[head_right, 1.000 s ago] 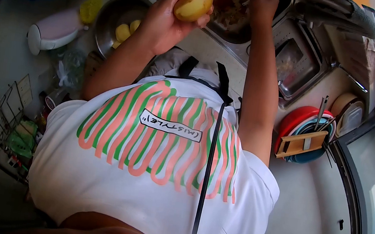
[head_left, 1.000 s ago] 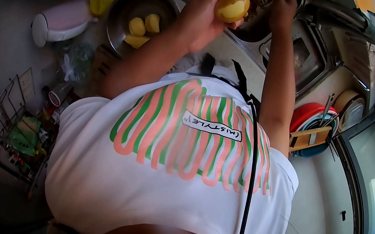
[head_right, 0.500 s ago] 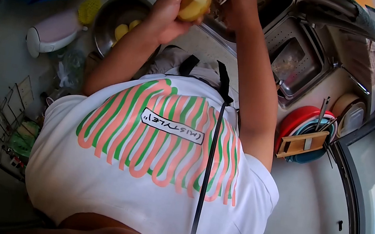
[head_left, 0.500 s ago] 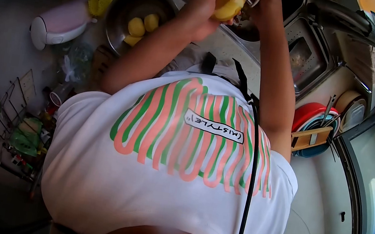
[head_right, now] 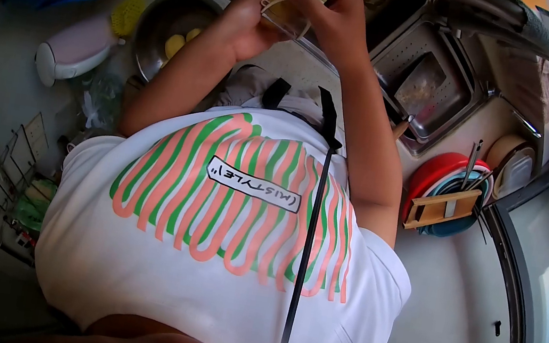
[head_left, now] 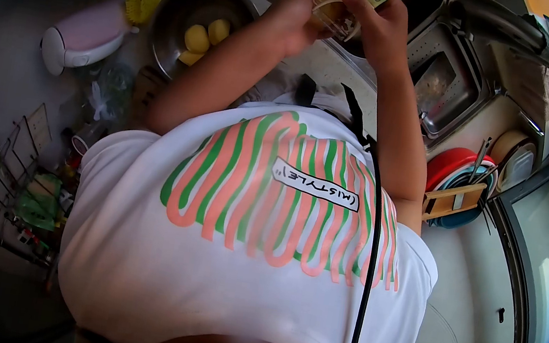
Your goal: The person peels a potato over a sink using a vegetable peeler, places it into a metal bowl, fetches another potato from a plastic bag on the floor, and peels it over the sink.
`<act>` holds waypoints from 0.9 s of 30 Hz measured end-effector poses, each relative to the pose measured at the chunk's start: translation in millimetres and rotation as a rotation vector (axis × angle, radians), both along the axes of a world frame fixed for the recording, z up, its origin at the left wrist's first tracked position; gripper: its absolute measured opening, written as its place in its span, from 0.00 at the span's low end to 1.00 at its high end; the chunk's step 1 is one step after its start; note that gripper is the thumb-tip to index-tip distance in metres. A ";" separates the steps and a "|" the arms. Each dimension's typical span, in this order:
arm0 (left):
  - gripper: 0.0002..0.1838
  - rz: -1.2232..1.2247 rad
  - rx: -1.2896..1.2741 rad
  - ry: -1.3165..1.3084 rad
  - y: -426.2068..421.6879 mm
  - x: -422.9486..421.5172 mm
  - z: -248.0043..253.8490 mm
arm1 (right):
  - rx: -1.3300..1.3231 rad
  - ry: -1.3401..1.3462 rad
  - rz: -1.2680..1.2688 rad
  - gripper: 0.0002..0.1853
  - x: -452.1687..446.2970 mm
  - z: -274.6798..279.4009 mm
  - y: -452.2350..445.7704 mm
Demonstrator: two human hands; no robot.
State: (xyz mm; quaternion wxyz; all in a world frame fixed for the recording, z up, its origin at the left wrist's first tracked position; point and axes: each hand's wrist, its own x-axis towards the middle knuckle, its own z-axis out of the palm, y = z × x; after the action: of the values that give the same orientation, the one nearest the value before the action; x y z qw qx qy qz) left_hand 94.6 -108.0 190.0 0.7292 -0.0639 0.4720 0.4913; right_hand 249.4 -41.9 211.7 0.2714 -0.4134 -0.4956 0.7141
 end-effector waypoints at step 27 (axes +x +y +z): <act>0.24 0.046 -0.026 -0.331 -1.6 13.3 -3.1 | 0.767 -0.931 -0.309 0.11 23.1 -85.9 66.5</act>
State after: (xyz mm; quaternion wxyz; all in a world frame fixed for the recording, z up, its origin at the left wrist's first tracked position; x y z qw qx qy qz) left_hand 108.0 -109.7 186.8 0.7848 -0.1643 0.3502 0.4842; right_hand 272.5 24.6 125.9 0.2561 -0.6214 -0.7176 0.1826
